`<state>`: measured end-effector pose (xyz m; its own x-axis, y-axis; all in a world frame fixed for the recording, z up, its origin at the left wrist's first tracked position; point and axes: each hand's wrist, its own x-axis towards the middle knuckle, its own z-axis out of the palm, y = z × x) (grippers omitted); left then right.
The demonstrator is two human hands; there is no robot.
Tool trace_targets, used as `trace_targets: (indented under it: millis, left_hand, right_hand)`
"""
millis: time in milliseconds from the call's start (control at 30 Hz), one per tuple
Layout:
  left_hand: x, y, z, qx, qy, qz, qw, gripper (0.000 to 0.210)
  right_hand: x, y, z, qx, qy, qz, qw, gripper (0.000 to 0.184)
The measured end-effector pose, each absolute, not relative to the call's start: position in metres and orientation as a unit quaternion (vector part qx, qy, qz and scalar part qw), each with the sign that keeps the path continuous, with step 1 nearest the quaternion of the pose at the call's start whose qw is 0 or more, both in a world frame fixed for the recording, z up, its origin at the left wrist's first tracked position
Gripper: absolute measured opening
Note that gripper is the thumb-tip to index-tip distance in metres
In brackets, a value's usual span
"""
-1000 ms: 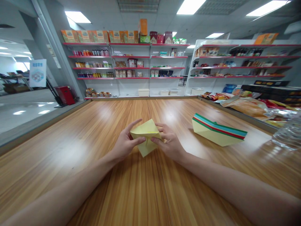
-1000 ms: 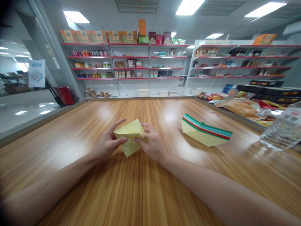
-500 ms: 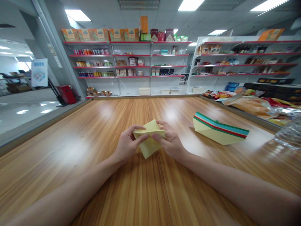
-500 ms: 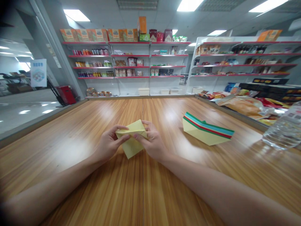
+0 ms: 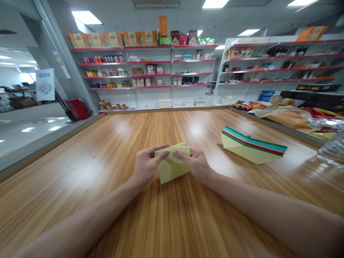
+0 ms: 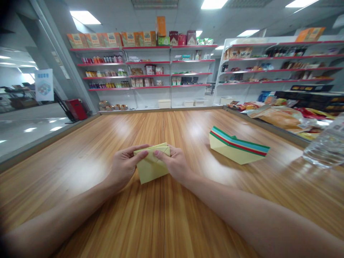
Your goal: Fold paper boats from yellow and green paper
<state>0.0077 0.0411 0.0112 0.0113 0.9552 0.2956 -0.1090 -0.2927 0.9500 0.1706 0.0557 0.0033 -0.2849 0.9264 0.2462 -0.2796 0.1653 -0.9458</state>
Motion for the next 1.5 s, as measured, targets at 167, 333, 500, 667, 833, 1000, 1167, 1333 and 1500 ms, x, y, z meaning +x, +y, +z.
trace_targets:
  millis: [167,333,500,667,833,1000,1167,1333,1500]
  left_hand:
    - [0.006,0.04,0.01,0.57,0.38,0.578,0.443,0.03]
    - [0.003,0.045,0.006,0.601,0.388,0.573,0.401,0.021]
    - [0.002,0.049,0.004,0.57,0.41,0.586,0.405,0.021]
    - [0.0,0.045,0.006,0.605,0.423,0.576,0.35,0.024]
    - [-0.003,0.042,0.004,0.654,0.428,0.559,0.278,0.024]
    - [0.001,0.046,0.005,0.636,0.385,0.558,0.369,0.027]
    - [0.004,0.043,0.008,0.588,0.417,0.568,0.398,0.022]
    - [0.004,0.036,0.01,0.589,0.408,0.577,0.392,0.018]
    - [0.003,0.037,0.011,0.593,0.399,0.569,0.406,0.021]
  right_hand:
    - [0.173,0.058,0.002,-0.3,-0.535,0.603,0.509,0.029]
    - [0.175,0.059,-0.001,-0.29,-0.542,0.604,0.507,0.032]
    - [0.173,0.057,0.001,-0.301,-0.617,0.458,0.564,0.027]
    - [0.174,0.056,0.001,-0.326,-0.609,0.452,0.564,0.034]
    - [0.175,0.056,0.001,-0.326,-0.586,0.477,0.568,0.031]
    - [0.176,0.055,0.004,-0.322,-0.558,0.551,0.531,0.035]
    - [0.176,0.054,0.005,-0.365,-0.54,0.545,0.527,0.04]
    - [0.175,0.054,0.005,-0.356,-0.538,0.556,0.524,0.041]
    - [0.178,0.054,0.004,-0.362,-0.561,0.523,0.529,0.041]
